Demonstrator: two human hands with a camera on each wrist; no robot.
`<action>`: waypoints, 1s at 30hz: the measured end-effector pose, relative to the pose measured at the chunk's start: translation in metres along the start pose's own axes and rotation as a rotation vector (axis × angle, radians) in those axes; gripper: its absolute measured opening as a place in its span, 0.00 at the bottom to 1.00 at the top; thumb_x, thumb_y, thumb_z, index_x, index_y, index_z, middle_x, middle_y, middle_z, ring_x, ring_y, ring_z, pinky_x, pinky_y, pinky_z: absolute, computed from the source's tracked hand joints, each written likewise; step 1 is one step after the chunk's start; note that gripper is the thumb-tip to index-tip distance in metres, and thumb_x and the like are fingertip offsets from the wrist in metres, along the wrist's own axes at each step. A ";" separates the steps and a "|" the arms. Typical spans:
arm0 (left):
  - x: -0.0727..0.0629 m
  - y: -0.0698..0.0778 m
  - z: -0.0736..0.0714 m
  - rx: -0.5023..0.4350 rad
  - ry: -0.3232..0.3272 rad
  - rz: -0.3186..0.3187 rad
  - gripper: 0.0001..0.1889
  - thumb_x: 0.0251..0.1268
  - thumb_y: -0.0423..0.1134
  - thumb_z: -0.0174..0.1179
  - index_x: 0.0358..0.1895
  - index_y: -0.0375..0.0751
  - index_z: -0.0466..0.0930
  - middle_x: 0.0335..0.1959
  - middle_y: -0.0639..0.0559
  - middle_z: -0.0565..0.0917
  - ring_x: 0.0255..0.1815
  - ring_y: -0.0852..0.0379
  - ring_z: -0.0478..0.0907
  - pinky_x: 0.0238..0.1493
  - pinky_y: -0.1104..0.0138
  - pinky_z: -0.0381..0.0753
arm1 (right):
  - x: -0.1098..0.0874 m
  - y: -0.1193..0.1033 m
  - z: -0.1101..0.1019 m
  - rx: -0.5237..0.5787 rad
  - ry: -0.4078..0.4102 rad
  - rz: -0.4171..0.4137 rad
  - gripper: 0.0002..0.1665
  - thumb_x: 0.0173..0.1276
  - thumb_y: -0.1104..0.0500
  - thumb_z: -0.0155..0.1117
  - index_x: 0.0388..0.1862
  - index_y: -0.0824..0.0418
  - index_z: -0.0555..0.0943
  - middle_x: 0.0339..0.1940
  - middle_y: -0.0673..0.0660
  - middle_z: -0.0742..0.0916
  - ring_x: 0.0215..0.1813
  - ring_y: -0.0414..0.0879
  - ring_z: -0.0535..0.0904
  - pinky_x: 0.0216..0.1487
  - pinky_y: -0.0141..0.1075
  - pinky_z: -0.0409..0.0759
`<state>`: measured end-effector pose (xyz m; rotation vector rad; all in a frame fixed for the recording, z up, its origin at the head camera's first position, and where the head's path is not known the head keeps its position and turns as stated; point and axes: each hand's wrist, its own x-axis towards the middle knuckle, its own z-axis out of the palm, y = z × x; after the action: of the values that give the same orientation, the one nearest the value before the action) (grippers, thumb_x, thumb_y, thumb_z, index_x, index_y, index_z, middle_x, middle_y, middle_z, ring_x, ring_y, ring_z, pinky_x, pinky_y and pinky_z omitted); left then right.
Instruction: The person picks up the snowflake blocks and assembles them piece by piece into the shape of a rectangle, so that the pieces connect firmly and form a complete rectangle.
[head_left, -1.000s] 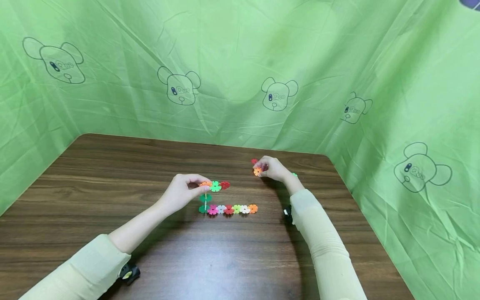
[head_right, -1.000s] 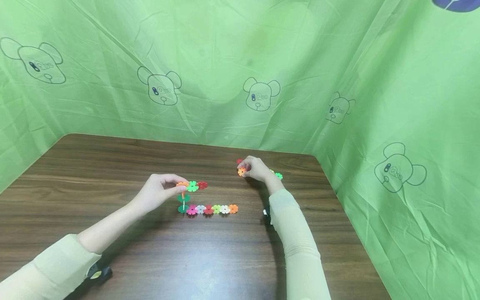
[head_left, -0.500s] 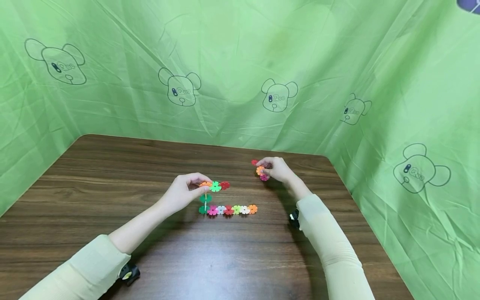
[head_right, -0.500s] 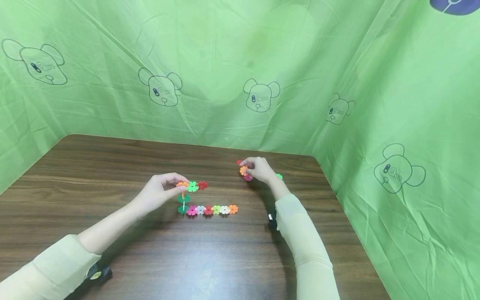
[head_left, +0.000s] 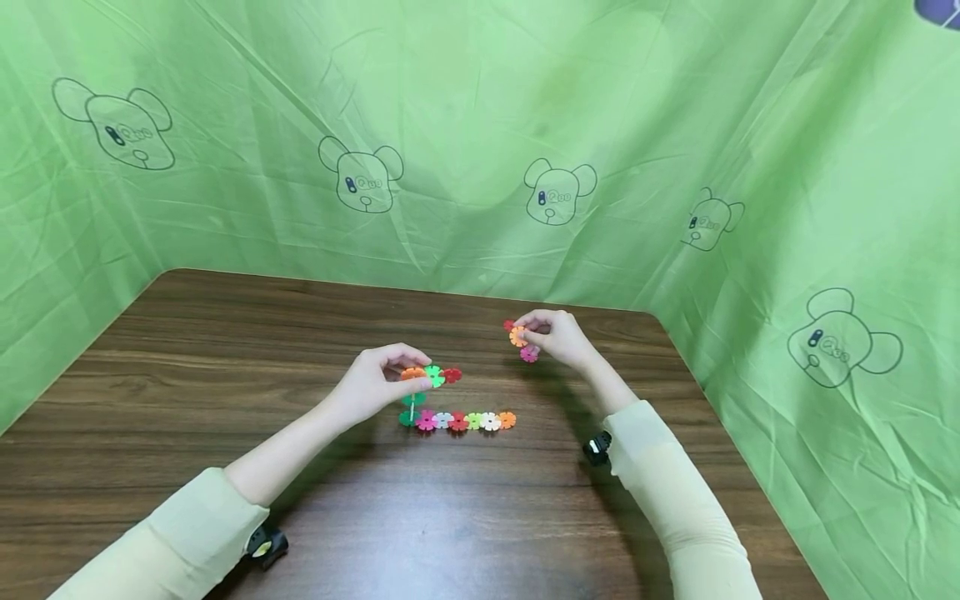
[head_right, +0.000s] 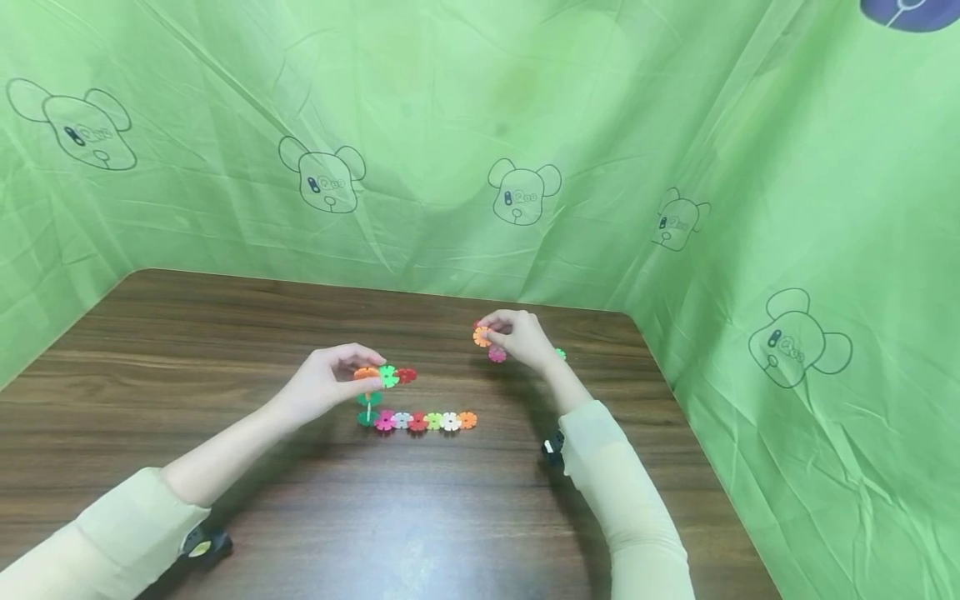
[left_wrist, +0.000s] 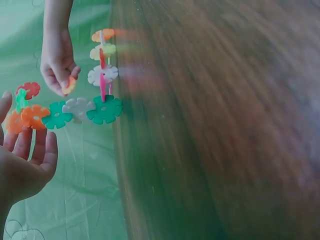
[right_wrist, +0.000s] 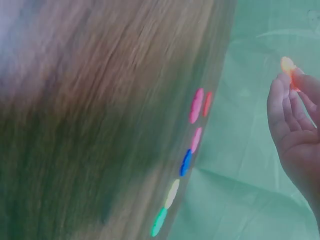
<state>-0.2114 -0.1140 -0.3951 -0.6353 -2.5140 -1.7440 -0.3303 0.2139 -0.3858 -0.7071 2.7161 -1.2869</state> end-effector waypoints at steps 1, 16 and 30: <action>0.000 0.000 0.000 -0.001 -0.002 -0.003 0.17 0.52 0.49 0.70 0.44 0.50 0.81 0.36 0.55 0.85 0.33 0.55 0.81 0.37 0.66 0.80 | -0.001 -0.003 0.000 -0.010 0.010 -0.010 0.08 0.64 0.63 0.63 0.43 0.60 0.83 0.33 0.58 0.87 0.35 0.58 0.84 0.35 0.53 0.81; -0.002 0.002 0.001 -0.011 -0.021 -0.026 0.15 0.52 0.46 0.71 0.44 0.50 0.83 0.36 0.53 0.85 0.30 0.54 0.80 0.32 0.66 0.80 | -0.023 -0.051 0.009 0.265 -0.012 0.015 0.14 0.63 0.65 0.65 0.46 0.70 0.80 0.33 0.69 0.85 0.31 0.66 0.82 0.27 0.36 0.82; -0.010 0.037 -0.003 -0.032 -0.029 -0.039 0.10 0.56 0.35 0.67 0.42 0.38 0.83 0.38 0.46 0.85 0.33 0.40 0.82 0.32 0.67 0.81 | -0.045 -0.081 0.035 0.431 0.003 0.072 0.12 0.61 0.66 0.66 0.43 0.71 0.80 0.32 0.63 0.87 0.28 0.57 0.84 0.37 0.56 0.81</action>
<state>-0.1902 -0.1092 -0.3637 -0.6222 -2.5392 -1.8039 -0.2510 0.1637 -0.3548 -0.5520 2.3139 -1.7674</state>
